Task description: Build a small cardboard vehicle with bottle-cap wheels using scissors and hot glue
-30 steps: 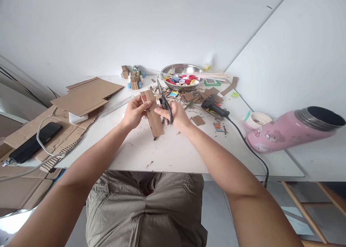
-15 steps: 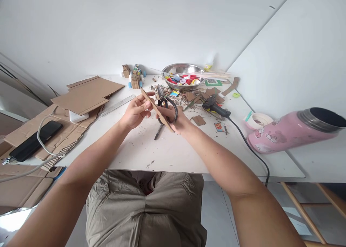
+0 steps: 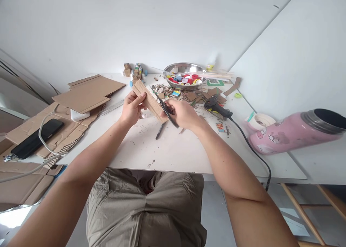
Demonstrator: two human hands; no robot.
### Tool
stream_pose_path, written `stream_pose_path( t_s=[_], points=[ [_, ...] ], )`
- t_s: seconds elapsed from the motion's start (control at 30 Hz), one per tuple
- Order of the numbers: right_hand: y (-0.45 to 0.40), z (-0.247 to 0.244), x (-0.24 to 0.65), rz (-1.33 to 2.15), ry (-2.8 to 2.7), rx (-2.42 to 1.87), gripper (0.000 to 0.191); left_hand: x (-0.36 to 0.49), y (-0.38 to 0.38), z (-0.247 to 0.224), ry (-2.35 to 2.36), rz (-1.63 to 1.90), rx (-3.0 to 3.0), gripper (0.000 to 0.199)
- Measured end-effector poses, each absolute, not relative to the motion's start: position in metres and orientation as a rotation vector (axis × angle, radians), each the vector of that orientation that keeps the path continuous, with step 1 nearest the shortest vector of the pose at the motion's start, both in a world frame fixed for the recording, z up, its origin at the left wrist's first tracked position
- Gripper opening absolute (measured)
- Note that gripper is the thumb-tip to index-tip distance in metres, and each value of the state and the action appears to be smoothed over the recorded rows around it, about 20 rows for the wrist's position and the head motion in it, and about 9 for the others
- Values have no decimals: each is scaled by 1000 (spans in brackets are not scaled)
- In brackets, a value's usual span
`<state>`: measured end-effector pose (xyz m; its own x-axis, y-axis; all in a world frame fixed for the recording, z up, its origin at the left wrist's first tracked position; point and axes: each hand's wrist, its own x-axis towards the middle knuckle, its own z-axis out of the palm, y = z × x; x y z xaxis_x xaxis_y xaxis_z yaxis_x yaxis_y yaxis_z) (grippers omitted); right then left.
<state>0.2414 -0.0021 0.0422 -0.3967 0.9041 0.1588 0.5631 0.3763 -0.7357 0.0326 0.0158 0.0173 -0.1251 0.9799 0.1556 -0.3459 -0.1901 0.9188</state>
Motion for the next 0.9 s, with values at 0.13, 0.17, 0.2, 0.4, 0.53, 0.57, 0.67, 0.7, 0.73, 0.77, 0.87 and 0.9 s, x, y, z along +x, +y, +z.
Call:
stream_pose_path(
  t_s=[0.13, 0.17, 0.2, 0.4, 0.53, 0.57, 0.67, 0.7, 0.73, 0.77, 0.87, 0.9],
  points=[
    [2, 40, 244, 372, -2179, -1482, 43, 30, 22, 12, 943, 1690, 1091, 36],
    [5, 39, 247, 312, -2175, -1556, 43, 28, 24, 10, 949, 1730, 1107, 38],
    [9, 37, 251, 270, -2169, -1631, 43, 27, 26, 10, 956, 1765, 1122, 38],
    [46, 2, 291, 186, -2251, -1727, 42, 0, 39, 22, 1053, 1846, 1182, 33],
    [58, -17, 309, 111, -2345, -1529, 32, -35, 51, 36, 1096, 1930, 1243, 38],
    [55, -17, 308, 102, -2360, -1524, 30, -44, 54, 38, 1109, 1937, 1257, 39],
    [33, -5, 290, 89, -2383, -1522, 23, -64, 56, 34, 1142, 1931, 1285, 40],
    [23, 2, 278, 97, -2401, -1480, 19, -67, 56, 31, 1149, 1921, 1290, 38],
    [12, 9, 265, 132, -2442, -1418, 17, -70, 55, 28, 1153, 1908, 1293, 36],
    [2, 15, 252, 202, -2507, -1338, 18, -70, 54, 24, 1154, 1896, 1296, 33],
    [-22, 27, 220, 480, -2735, -1106, 11, -65, 52, 12, 1158, 1861, 1304, 26],
    [-26, 29, 215, 509, -2763, -1087, 8, -61, 52, 9, 1160, 1850, 1304, 25]
  ],
)
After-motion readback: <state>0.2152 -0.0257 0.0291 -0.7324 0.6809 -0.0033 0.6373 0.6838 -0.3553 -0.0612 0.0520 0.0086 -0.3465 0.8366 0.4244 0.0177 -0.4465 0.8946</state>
